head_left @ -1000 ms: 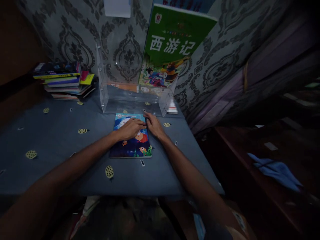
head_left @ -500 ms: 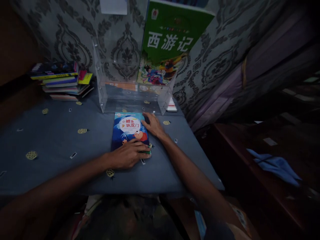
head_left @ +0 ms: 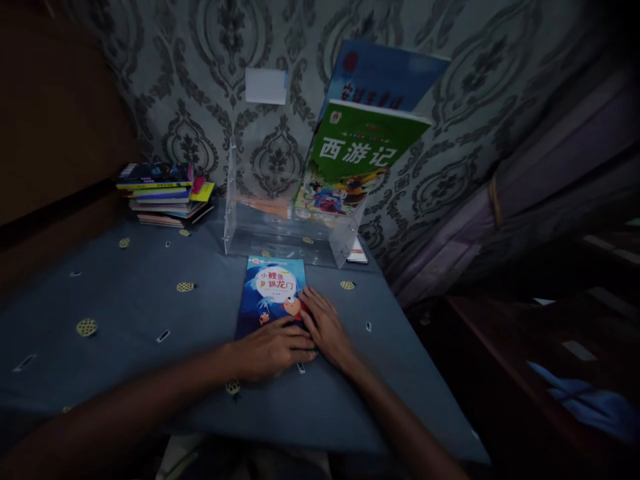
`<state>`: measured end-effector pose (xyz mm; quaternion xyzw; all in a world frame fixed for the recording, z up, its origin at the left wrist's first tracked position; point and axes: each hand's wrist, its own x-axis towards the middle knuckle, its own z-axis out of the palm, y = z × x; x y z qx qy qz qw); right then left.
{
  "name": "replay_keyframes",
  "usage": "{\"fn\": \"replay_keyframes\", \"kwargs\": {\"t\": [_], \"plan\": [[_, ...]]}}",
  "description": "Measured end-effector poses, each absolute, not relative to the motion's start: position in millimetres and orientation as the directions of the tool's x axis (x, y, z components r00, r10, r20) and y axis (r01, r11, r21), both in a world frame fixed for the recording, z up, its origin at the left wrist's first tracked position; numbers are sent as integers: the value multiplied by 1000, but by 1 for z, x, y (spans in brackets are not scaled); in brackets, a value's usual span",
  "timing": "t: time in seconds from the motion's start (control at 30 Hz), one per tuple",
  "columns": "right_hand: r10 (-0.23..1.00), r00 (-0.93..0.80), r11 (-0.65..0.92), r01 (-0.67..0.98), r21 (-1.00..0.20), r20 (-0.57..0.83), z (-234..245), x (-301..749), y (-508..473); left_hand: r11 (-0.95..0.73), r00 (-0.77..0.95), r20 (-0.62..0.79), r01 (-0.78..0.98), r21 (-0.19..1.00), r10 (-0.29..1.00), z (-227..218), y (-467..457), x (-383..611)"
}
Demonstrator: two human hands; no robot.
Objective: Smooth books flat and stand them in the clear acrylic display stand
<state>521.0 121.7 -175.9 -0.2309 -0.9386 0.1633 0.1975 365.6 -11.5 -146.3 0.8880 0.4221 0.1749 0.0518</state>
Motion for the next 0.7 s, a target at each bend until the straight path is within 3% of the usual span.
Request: {"fn": "replay_keyframes", "kwargs": {"t": [0.23, 0.47, 0.7], "plan": [[463, -847, 871, 380, -310, 262, -179, 538, 117, -638, 592, 277, 762, 114, 757, -146, -27, 363], [449, -854, 881, 374, -290, 263, -175, 538, 119, -524, 493, 187, 830, 191, 850, -137, -74, 327], [400, -873, 906, 331, -263, 280, -158, 522, 102, -481, 391, 324, 832, 277, 862, -139, -89, 308]]}}
